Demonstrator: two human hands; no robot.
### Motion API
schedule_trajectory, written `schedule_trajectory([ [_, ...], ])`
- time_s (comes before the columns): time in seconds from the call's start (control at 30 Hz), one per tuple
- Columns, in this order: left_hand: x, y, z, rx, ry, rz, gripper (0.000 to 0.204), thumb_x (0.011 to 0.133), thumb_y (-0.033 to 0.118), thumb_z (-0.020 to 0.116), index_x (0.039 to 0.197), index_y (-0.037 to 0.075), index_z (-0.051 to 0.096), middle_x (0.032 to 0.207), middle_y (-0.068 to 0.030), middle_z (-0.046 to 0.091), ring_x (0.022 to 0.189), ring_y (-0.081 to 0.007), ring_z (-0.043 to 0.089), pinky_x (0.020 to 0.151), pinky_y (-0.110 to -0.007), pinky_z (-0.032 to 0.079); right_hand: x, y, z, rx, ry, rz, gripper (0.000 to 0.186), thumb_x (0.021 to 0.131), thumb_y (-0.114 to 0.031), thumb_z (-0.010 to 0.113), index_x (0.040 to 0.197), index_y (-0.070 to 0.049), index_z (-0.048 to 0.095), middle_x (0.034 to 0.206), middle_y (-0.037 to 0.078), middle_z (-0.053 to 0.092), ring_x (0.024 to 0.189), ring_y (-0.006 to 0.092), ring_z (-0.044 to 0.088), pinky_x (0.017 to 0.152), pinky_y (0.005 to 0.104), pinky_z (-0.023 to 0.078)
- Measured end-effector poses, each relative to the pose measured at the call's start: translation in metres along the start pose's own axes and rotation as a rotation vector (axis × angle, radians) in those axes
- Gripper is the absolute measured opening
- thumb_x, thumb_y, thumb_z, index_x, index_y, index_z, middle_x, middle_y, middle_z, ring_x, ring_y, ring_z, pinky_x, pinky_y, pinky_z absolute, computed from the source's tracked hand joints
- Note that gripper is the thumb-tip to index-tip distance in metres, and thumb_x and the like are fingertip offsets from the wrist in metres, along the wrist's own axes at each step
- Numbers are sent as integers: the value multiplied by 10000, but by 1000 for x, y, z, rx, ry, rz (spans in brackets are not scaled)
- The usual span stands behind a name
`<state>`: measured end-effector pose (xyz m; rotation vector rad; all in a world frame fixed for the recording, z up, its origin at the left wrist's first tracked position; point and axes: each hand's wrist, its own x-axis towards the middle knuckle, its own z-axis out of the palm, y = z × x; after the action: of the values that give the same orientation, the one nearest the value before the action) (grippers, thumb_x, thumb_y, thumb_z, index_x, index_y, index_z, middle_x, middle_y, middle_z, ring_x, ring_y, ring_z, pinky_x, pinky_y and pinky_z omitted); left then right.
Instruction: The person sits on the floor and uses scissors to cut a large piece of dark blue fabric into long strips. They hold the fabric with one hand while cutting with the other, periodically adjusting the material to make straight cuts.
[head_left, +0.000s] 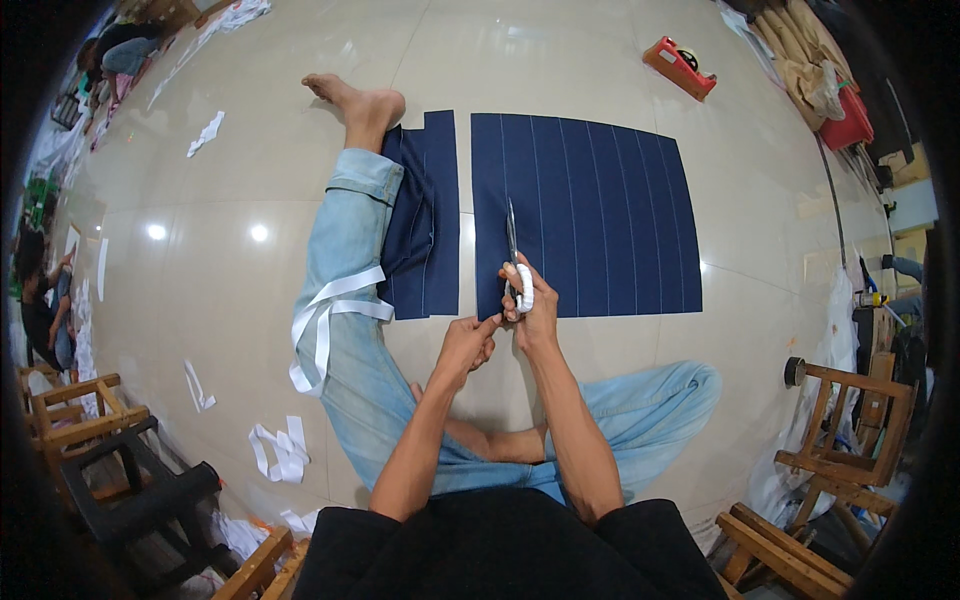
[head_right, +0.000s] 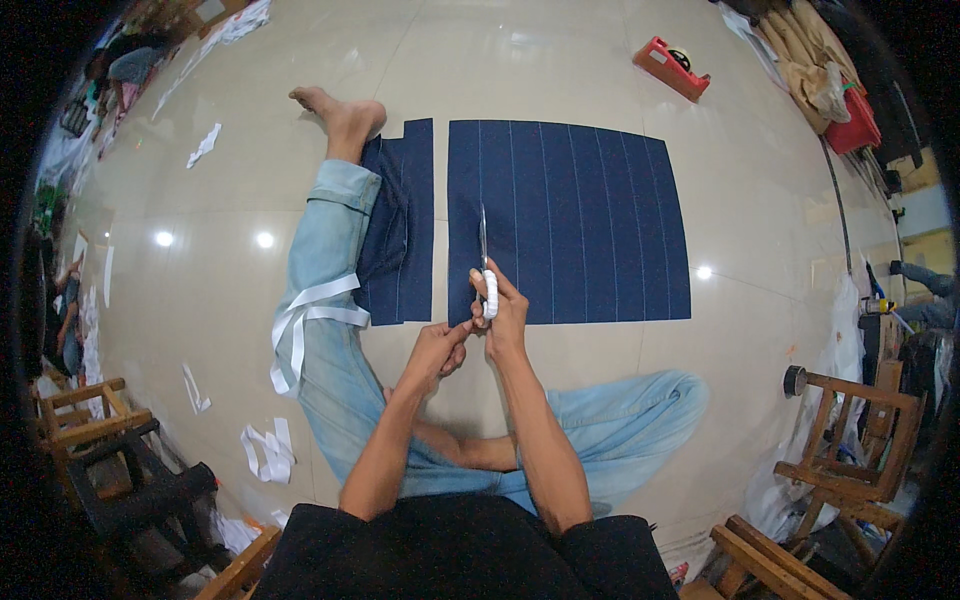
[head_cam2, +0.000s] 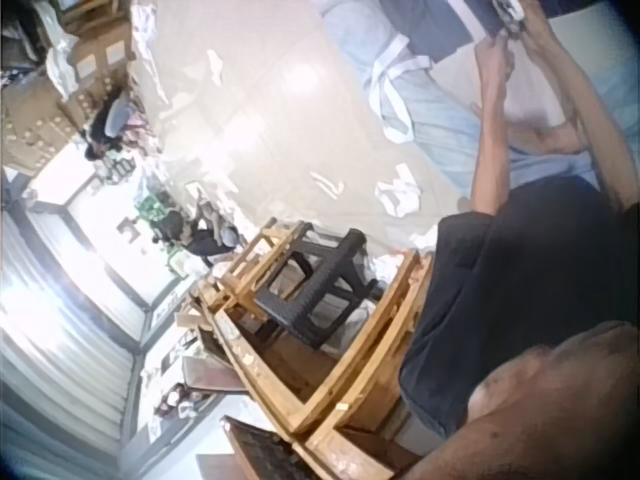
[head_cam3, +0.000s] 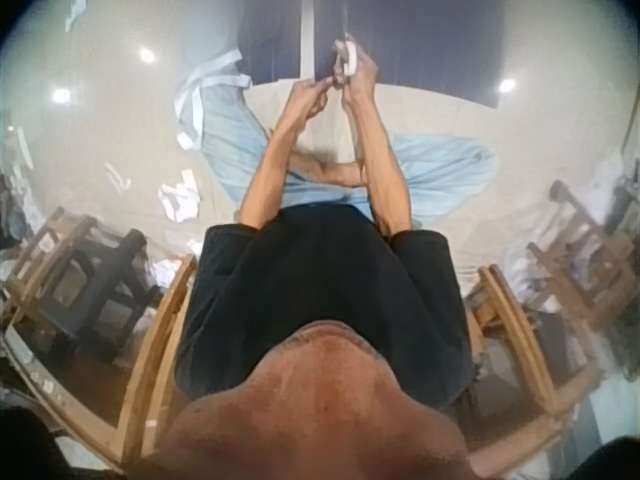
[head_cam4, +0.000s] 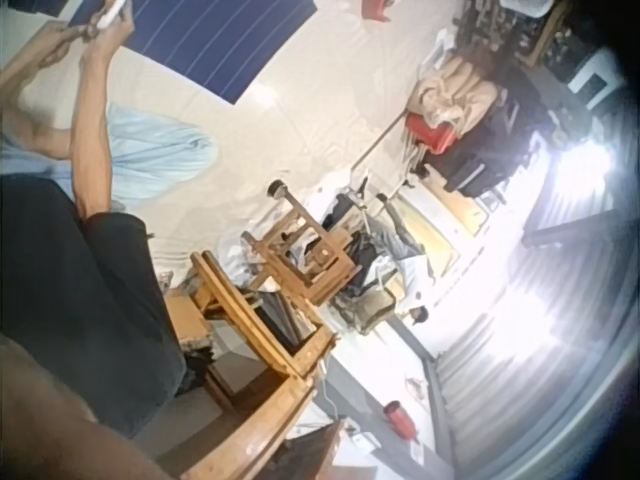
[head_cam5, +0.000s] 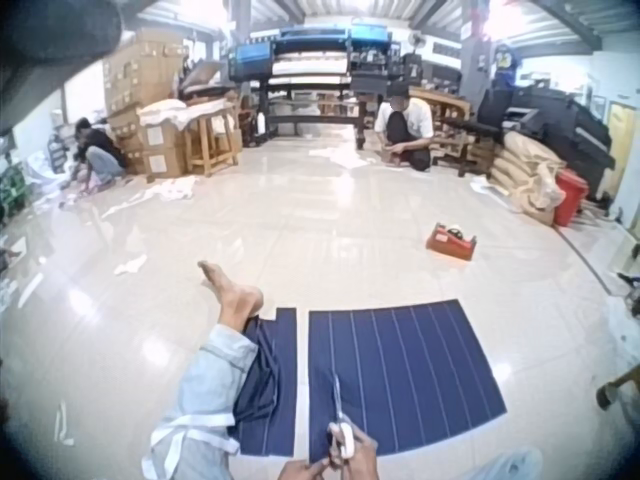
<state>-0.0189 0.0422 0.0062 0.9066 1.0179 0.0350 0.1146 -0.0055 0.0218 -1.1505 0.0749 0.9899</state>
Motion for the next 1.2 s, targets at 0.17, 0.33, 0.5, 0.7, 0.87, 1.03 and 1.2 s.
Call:
schedule_trajectory([
  [0.17, -2, 3, 3, -2, -2, 1, 311, 1008, 340, 663, 1021, 34, 722, 515, 18, 525, 357, -43, 379, 345, -220, 228, 11, -2, 3, -29, 2, -20, 591, 924, -135, 759, 1446, 15, 525, 939, 79, 686, 519, 56, 540, 398, 191, 378],
  [0.33, 0, 1, 2, -11, -7, 0, 315, 1010, 338, 661, 1041, 31, 726, 511, 19, 523, 354, -42, 376, 345, -220, 228, 15, 1, 4, -9, 12, -26, 591, 903, -117, 783, 1430, 10, 548, 903, 66, 686, 520, 51, 542, 403, 186, 376],
  [0.5, 0, 0, 2, -16, 0, 1, 310, 1012, 337, 660, 1025, 37, 734, 506, 18, 520, 355, -46, 376, 345, -223, 232, 16, 4, 2, -60, 14, -20, 580, 887, -108, 801, 1411, -4, 575, 855, 40, 684, 525, 53, 552, 406, 187, 373],
  [0.7, 0, 1, 2, -1, 1, 9, 311, 1012, 333, 658, 1024, 33, 738, 506, 14, 517, 355, -50, 375, 346, -226, 227, 18, 2, 0, -53, 25, -1, 578, 880, -121, 809, 1400, -5, 584, 892, 54, 698, 525, 56, 556, 402, 186, 372],
  [0.87, -4, 5, 2, 7, 3, -11, 317, 1013, 332, 655, 1022, 25, 736, 510, 14, 515, 361, -46, 375, 349, -223, 227, 24, -11, 5, -1, 11, -6, 576, 883, -122, 801, 1397, 11, 577, 928, 74, 703, 516, 60, 553, 391, 177, 372],
  [1.03, -2, 4, 3, 4, -5, -10, 303, 1019, 335, 652, 978, 45, 728, 517, 18, 532, 357, -49, 384, 355, -223, 237, 42, -15, 13, -37, 17, -22, 609, 877, -137, 811, 1407, 25, 559, 922, 75, 699, 515, 56, 554, 390, 174, 376],
  [1.2, -1, 3, 2, -1, -11, 2, 295, 1018, 332, 655, 972, 48, 720, 517, 16, 535, 355, -46, 380, 351, -223, 240, 49, -14, 15, -43, 3, -50, 616, 866, -154, 829, 1396, 25, 570, 899, 64, 697, 514, 51, 555, 393, 175, 379],
])
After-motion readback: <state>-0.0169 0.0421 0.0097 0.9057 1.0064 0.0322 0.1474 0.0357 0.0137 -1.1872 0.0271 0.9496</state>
